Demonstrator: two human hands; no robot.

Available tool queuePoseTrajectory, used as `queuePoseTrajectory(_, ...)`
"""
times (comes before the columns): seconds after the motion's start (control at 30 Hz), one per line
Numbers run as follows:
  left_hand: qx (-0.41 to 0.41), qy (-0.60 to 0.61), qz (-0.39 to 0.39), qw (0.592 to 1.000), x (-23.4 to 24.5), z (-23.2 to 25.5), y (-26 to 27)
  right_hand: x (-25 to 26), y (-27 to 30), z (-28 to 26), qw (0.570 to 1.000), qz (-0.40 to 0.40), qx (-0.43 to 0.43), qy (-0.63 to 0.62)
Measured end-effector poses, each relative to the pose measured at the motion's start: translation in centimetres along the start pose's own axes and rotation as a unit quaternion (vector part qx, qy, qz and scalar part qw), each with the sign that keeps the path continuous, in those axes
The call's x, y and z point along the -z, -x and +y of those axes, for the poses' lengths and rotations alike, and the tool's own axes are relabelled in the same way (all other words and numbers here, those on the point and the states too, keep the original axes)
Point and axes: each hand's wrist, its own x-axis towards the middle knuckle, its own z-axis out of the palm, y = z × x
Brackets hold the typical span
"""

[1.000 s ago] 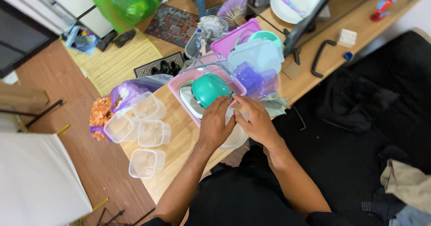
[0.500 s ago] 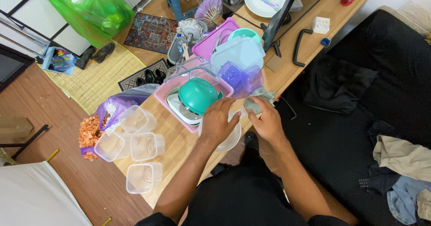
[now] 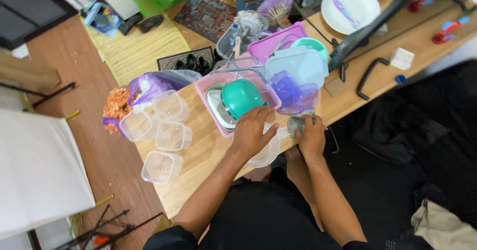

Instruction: The person opens and closes several plastic containers on a wooden table, wiping them with a cloth and stacking them with their lids. The person handles multiple containers one at a time, wiping each before placing it aside.

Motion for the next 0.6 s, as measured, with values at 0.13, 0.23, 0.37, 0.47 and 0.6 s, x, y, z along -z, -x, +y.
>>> queuePoseTrajectory(0.13,-0.005,0.007,0.029,1.000,0.9,0.0,0.7,0.8,-0.5,0.6,0.999,0.010,0.030,-0.033)
queuePoseTrajectory(0.23,0.012,0.015,0.065,0.998,2.2,-0.2,1.7,3.8,-0.4,-0.3,0.997,0.018,0.074,0.004)
queuePoseTrajectory(0.37,0.045,0.007,0.135,0.990,4.4,-1.8,3.4,8.8,0.0,-4.4,0.980,0.124,0.147,0.054)
queuePoseTrajectory(0.47,0.087,-0.023,0.182,0.979,5.9,-4.8,4.7,11.2,0.2,-8.0,0.940,0.230,0.248,0.046)
queuePoseTrajectory(0.6,0.143,-0.118,0.273,0.944,7.7,-10.2,6.4,12.3,-0.2,-11.6,0.952,0.172,0.236,-0.093)
